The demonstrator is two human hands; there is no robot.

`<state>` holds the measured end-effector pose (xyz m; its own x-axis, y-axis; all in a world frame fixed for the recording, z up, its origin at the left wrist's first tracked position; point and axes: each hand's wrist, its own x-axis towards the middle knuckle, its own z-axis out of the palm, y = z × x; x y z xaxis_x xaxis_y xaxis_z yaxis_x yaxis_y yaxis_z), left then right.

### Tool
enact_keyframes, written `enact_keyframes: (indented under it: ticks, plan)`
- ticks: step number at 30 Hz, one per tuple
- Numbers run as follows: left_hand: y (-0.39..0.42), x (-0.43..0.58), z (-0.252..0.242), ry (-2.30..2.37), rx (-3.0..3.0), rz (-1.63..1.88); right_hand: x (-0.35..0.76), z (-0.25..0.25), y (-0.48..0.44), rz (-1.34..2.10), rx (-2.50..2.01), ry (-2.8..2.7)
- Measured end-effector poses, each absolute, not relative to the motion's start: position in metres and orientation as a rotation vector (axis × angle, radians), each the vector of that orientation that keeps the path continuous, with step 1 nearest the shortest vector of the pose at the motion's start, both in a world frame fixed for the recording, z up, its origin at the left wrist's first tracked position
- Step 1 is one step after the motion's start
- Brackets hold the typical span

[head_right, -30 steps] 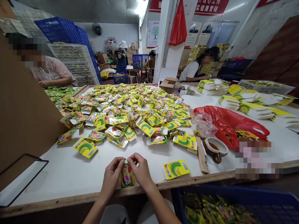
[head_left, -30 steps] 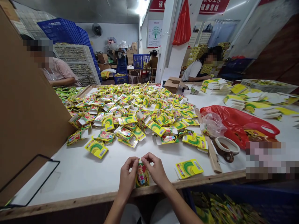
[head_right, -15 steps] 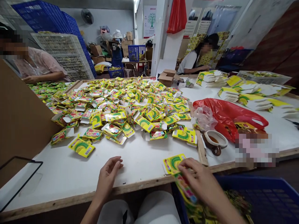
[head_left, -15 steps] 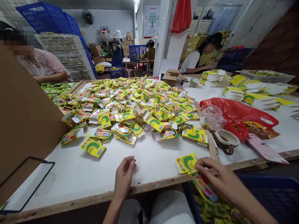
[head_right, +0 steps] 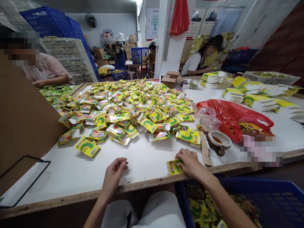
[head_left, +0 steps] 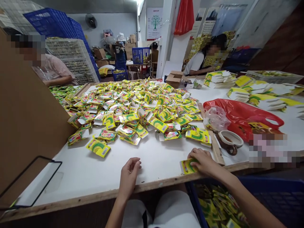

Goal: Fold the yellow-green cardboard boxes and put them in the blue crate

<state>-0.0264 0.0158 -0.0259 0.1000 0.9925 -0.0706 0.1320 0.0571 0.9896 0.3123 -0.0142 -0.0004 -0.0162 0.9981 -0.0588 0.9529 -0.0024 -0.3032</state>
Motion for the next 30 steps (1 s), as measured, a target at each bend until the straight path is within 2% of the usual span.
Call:
enact_keyframes:
  ticks: [3,5,8,10,13,18,24,30]
  plan:
    - [0.013,-0.020,-0.021,1.214,1.367,1.008,0.291,0.019,-0.011,0.442,-1.829,-1.860]
    - [0.011,-0.015,-0.018,1.156,1.417,1.020,0.254,0.022,-0.007,0.622,-1.606,-1.600]
    - [0.006,-0.010,-0.015,1.054,1.423,1.044,0.180,0.007,-0.002,0.952,-1.278,-1.269]
    - [0.003,-0.011,-0.016,1.027,1.373,1.083,0.138,-0.008,-0.002,1.036,-1.184,-1.129]
    - [0.001,-0.015,-0.016,1.042,1.294,1.125,0.112,-0.023,-0.005,1.078,-1.128,-1.072]
    - [0.001,-0.017,-0.013,0.993,1.281,1.033,0.132,-0.023,-0.005,1.063,-1.132,-1.180]
    - [0.000,-0.015,-0.017,1.080,1.538,1.124,0.131,-0.016,-0.009,0.831,-1.341,-1.213]
    - [0.001,-0.019,-0.017,1.089,1.628,1.162,0.115,-0.013,-0.015,1.035,-1.173,-1.340]
